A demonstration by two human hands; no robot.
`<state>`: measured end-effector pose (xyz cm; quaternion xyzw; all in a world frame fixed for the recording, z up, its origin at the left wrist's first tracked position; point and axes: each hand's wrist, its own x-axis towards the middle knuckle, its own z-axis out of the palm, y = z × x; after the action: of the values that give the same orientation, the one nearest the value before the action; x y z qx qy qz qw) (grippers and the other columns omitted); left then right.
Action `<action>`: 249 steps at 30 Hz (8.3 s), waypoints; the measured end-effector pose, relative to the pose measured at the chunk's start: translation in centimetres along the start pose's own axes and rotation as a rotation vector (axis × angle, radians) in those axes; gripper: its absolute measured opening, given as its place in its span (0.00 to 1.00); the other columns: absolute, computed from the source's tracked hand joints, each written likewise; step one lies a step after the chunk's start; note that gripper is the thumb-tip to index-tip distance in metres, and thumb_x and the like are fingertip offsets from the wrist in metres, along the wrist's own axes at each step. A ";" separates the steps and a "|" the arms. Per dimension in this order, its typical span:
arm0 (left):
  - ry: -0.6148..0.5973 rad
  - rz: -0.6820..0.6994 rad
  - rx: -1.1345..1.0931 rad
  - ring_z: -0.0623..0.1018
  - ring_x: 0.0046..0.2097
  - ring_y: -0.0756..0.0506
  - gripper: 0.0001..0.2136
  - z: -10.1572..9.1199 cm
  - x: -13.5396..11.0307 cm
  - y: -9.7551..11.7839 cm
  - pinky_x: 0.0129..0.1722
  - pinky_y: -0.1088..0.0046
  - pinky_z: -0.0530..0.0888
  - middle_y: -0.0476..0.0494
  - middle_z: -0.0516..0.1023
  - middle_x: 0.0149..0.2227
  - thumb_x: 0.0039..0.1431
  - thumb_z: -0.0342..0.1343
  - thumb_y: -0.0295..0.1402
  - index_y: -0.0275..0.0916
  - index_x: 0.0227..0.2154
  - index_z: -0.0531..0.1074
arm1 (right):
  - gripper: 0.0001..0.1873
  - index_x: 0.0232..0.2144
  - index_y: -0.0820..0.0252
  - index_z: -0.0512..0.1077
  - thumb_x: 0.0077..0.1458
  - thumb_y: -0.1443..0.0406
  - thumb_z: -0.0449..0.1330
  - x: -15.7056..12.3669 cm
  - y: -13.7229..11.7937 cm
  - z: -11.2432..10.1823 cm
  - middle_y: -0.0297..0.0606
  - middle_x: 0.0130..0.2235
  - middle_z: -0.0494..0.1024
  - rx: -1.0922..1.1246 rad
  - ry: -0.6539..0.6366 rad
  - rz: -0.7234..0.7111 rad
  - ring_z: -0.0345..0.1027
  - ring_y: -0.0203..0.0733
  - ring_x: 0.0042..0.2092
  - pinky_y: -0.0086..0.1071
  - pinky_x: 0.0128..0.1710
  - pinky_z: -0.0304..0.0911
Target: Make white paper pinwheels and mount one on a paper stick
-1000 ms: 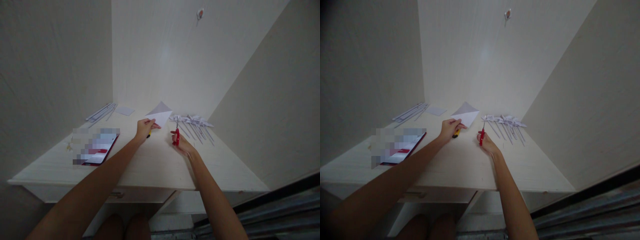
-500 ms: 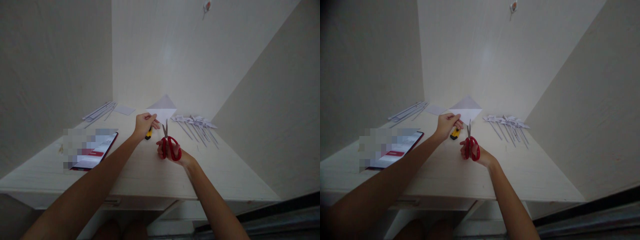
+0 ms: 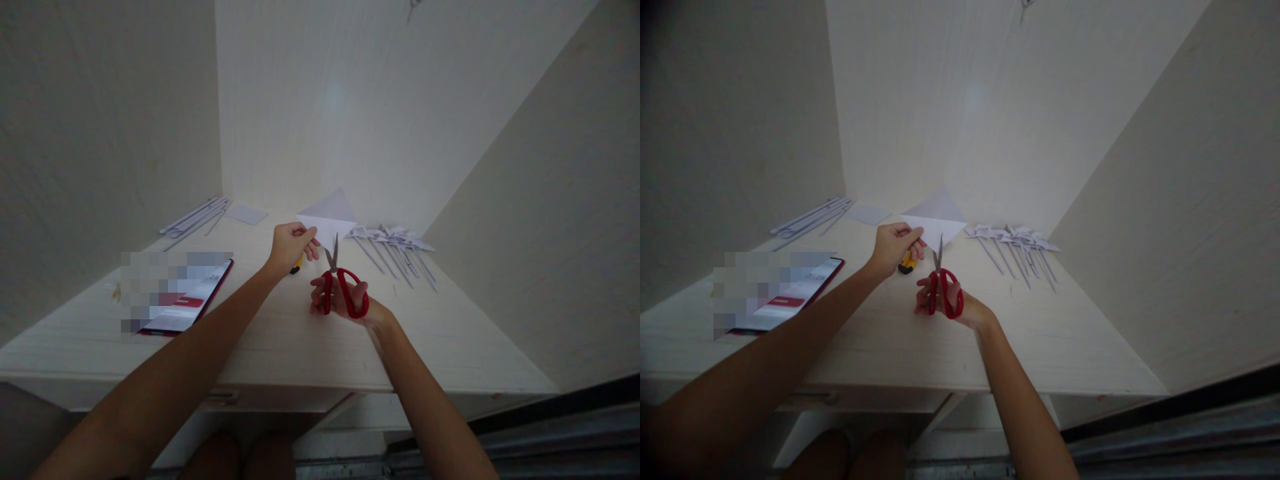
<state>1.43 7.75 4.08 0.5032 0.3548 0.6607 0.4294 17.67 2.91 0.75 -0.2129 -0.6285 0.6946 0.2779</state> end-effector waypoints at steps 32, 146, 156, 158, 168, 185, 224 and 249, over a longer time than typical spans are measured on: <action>-0.050 0.021 0.000 0.70 0.12 0.52 0.13 0.7 -0.9 0.2 0.11 0.81 0.63 0.46 0.70 0.11 0.51 0.51 0.26 0.35 0.13 0.61 | 0.44 0.42 0.63 0.62 0.32 0.36 0.54 0.2 0.0 -0.4 0.41 0.35 0.68 0.120 -0.075 -0.038 0.66 0.41 0.34 0.38 0.39 0.57; -0.060 0.035 0.003 0.70 0.13 0.52 0.12 0.4 -1.0 0.5 0.11 0.80 0.65 0.47 0.70 0.12 0.52 0.51 0.26 0.35 0.15 0.60 | 0.31 0.29 0.59 0.57 0.43 0.37 0.46 0.3 -0.1 0.4 0.26 0.20 0.57 0.032 0.056 -0.006 0.54 0.30 0.18 0.26 0.18 0.49; -0.052 0.015 0.017 0.70 0.13 0.52 0.12 0.5 -1.0 0.6 0.12 0.80 0.64 0.47 0.70 0.12 0.52 0.51 0.26 0.35 0.15 0.61 | 0.30 0.30 0.59 0.57 0.46 0.38 0.45 0.2 -0.1 0.4 0.26 0.20 0.57 0.009 0.074 -0.012 0.53 0.30 0.18 0.26 0.18 0.50; -0.054 0.017 0.011 0.70 0.13 0.52 0.12 0.5 -1.0 0.6 0.12 0.80 0.64 0.47 0.70 0.12 0.52 0.51 0.25 0.35 0.15 0.61 | 0.29 0.30 0.58 0.57 0.46 0.38 0.45 0.2 0.0 0.4 0.26 0.20 0.56 0.018 0.075 -0.010 0.52 0.29 0.18 0.25 0.17 0.50; -0.052 0.016 0.010 0.70 0.12 0.52 0.13 0.5 -1.0 0.5 0.11 0.81 0.64 0.48 0.70 0.11 0.52 0.51 0.25 0.35 0.14 0.61 | 0.28 0.29 0.58 0.58 0.48 0.39 0.44 0.2 0.0 0.3 0.25 0.19 0.57 -0.013 0.085 -0.009 0.53 0.29 0.17 0.25 0.16 0.50; -0.056 0.011 0.017 0.70 0.13 0.52 0.12 0.4 -1.0 0.4 0.12 0.80 0.64 0.46 0.70 0.12 0.51 0.52 0.27 0.35 0.15 0.61 | 0.25 0.26 0.58 0.56 0.52 0.42 0.43 0.4 -0.1 0.6 0.25 0.17 0.58 -0.028 0.132 0.031 0.53 0.29 0.14 0.25 0.15 0.48; -0.047 0.016 0.029 0.70 0.13 0.52 0.12 0.4 -1.0 0.2 0.11 0.80 0.65 0.47 0.70 0.13 0.51 0.53 0.27 0.35 0.15 0.61 | 0.25 0.23 0.58 0.55 0.51 0.42 0.44 0.4 -0.5 1.0 0.23 0.14 0.56 -0.108 0.207 0.012 0.50 0.28 0.13 0.24 0.13 0.49; -0.064 0.057 0.011 0.70 0.13 0.52 0.12 0.4 -1.2 0.3 0.11 0.80 0.65 0.47 0.70 0.13 0.51 0.53 0.27 0.34 0.15 0.62 | 0.24 0.22 0.58 0.55 0.56 0.46 0.42 0.6 0.4 0.2 0.24 0.14 0.57 -0.105 0.192 -0.029 0.53 0.29 0.12 0.24 0.11 0.49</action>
<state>1.87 6.56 3.98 0.5363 0.3301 0.6543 0.4186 17.06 3.10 0.36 -0.2835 -0.6374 0.6331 0.3354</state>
